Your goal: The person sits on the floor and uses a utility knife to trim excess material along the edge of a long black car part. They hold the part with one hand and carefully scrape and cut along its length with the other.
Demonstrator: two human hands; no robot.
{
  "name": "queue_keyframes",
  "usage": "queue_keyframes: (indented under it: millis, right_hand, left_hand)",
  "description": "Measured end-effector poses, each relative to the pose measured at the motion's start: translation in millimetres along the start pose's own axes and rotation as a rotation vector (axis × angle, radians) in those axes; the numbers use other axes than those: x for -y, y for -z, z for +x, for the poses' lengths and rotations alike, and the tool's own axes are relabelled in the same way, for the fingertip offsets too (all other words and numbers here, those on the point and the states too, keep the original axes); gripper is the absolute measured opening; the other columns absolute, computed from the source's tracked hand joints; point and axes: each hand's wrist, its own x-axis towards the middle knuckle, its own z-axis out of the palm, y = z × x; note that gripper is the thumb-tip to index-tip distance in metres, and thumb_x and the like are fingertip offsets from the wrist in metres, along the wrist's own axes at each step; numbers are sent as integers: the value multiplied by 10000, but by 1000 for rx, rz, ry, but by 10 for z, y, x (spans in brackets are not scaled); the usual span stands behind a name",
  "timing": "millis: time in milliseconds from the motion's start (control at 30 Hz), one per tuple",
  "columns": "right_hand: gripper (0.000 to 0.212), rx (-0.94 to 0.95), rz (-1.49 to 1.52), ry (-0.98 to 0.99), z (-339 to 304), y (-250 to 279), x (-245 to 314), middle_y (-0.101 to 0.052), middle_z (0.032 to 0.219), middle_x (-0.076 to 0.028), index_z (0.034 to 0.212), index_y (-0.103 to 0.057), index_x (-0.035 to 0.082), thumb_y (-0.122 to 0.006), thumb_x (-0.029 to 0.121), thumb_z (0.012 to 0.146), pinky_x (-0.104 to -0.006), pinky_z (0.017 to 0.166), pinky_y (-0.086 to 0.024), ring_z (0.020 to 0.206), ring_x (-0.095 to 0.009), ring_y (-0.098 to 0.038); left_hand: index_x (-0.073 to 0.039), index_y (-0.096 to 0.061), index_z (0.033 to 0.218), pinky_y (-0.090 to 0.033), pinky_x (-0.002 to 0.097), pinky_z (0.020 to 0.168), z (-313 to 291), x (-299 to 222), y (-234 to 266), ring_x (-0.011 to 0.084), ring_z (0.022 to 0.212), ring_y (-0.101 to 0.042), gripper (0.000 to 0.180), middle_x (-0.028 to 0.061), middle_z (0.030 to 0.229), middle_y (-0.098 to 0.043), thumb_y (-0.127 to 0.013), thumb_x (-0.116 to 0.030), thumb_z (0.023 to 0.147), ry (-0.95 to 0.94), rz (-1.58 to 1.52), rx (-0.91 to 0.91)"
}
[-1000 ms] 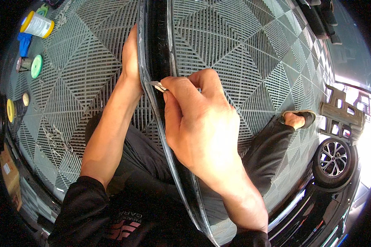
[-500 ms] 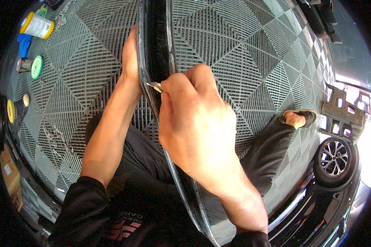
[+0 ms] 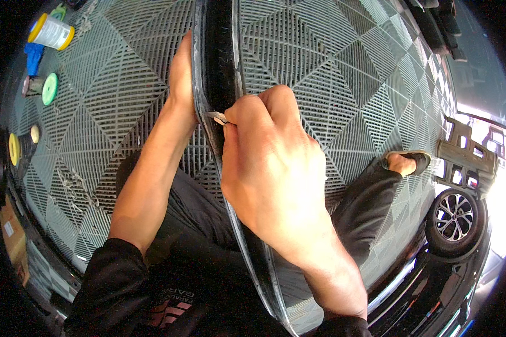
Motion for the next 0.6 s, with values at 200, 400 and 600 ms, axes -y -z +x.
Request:
queue_keyframes:
  millis: [200, 400, 600]
  right_hand:
    - [111, 3, 67, -71, -18, 4, 37, -556, 832, -125, 885, -617, -9, -647, -62, 792, -359, 658, -496, 716, -273, -623]
    - [121, 29, 44, -65, -14, 20, 51, -551, 817, -117, 881, -612, -11, -650, -69, 782, -356, 643, -491, 702, -266, -620]
    - [96, 42, 13, -32, -42, 19, 11, -537, 860, -120, 875, -573, 43, -658, 56, 833, -420, 550, -532, 625, -335, -616]
  left_hand:
    - [-89, -631, 926, -489, 237, 427, 11, 13, -4, 86, 501, -582, 495, 5, 696, -635, -293, -428, 1051, -47, 43, 8]
    - [-96, -626, 933, -487, 227, 428, -14, 6, -11, 78, 511, -585, 482, 2, 687, -628, -296, -427, 1050, -56, 76, -20]
    - [-100, -625, 932, -471, 219, 401, -6, 13, -23, 77, 490, -580, 480, 1, 674, -623, -297, -431, 1048, -101, 92, -28]
